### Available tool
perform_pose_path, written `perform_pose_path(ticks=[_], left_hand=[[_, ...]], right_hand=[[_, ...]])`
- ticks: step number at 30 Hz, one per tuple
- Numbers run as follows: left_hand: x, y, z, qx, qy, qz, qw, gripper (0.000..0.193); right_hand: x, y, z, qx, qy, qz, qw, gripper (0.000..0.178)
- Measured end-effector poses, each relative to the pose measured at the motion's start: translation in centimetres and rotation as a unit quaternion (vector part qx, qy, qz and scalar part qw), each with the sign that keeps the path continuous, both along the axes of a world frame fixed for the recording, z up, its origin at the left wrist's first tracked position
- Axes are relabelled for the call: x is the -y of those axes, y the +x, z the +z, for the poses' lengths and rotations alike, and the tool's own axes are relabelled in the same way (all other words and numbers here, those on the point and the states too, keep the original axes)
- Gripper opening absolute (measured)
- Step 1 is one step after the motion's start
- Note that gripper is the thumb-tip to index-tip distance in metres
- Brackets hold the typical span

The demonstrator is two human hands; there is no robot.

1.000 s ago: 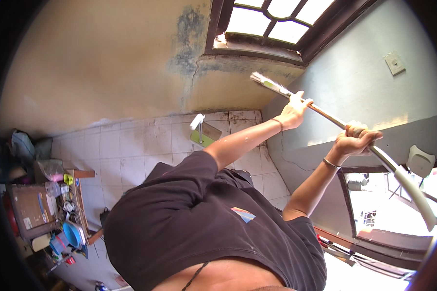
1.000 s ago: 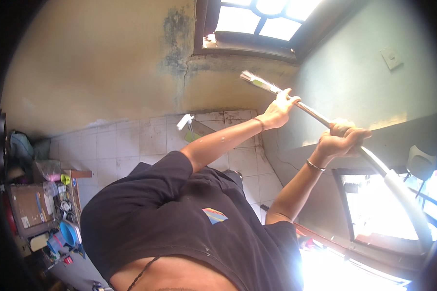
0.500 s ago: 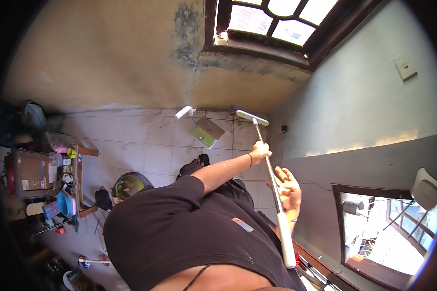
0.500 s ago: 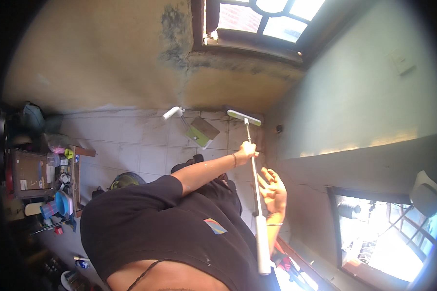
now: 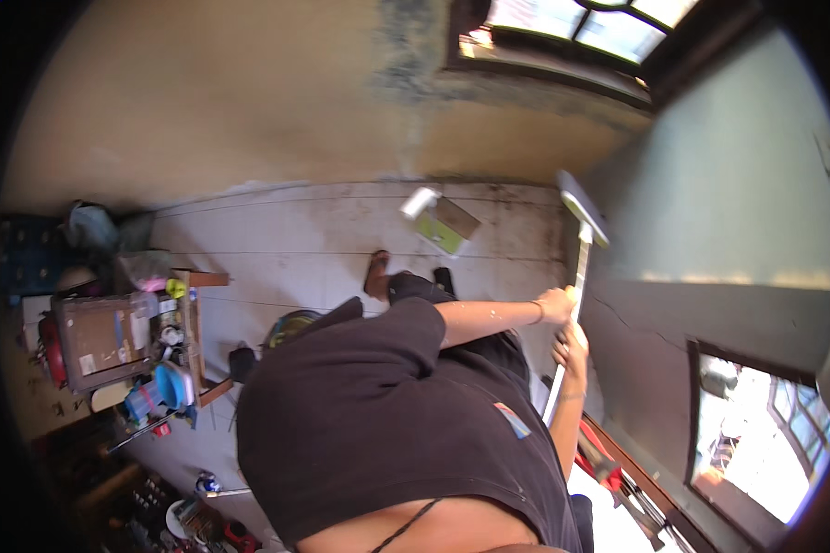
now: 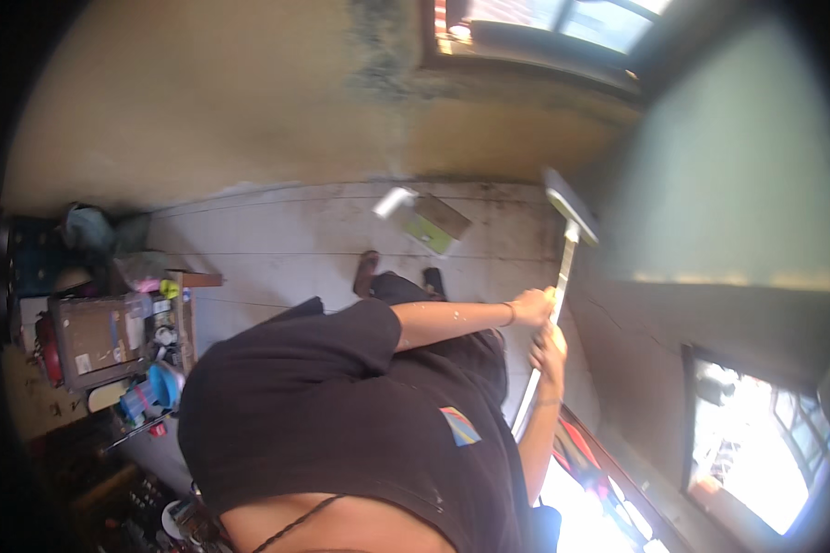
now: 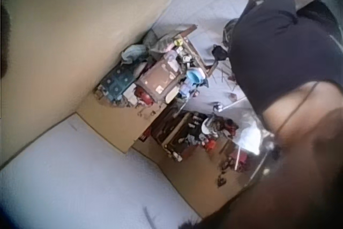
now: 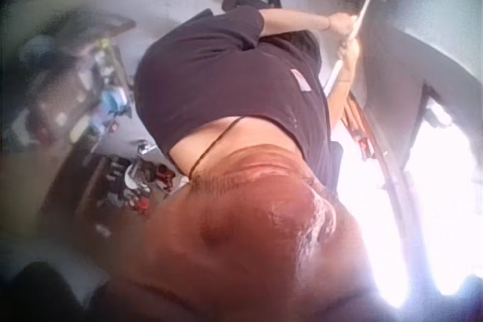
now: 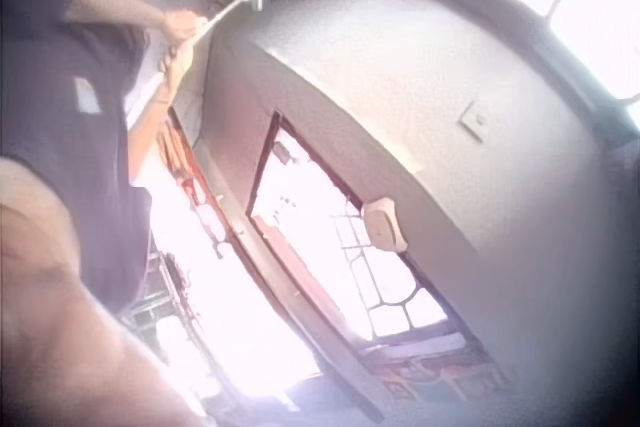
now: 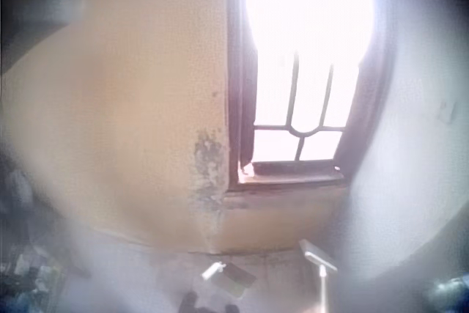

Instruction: The person sweeps a tiled floor with a broom and dustpan, then paints a wall section with a brush and paint can. The person moves between a balcony and an interior room, handling cleaning tools and painting supplies.

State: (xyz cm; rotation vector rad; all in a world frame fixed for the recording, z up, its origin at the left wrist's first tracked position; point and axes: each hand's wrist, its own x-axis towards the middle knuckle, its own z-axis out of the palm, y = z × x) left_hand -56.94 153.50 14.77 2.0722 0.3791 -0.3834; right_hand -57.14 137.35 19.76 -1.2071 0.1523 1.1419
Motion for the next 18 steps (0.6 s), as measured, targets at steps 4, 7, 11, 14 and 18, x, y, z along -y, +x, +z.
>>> perform_pose_path(ticks=[4, 7, 11, 14, 18], left_hand=[[-17.7, -9.5, 16.3, 0.097, -0.220, -0.311, 0.919, 0.068], [-28.2, -18.9, 24.2, 0.133, -0.553, -0.451, 0.687, 0.070], [-32.9, -24.0, 30.6, 0.246, -0.654, -0.413, 0.585, 0.052], [-34.2, -23.2, 34.9, 0.318, -0.626, -0.559, 0.440, 0.039], [-37.9, -24.9, 36.5, 0.296, -0.598, -0.585, 0.461, 0.023]], right_hand=[[-4.7, -10.7, 5.0, 0.162, -0.243, -0.133, 0.947, 0.024], [-10.3, -14.9, 7.8, 0.165, -0.240, -0.203, 0.935, 0.020], [-17.4, -18.2, 10.6, 0.241, -0.249, -0.275, 0.897, 0.019], [-20.6, -15.1, 13.6, 0.270, -0.201, -0.303, 0.891, 0.018], [-24.2, -10.0, 16.8, 0.258, -0.164, -0.308, 0.901, 0.018]])
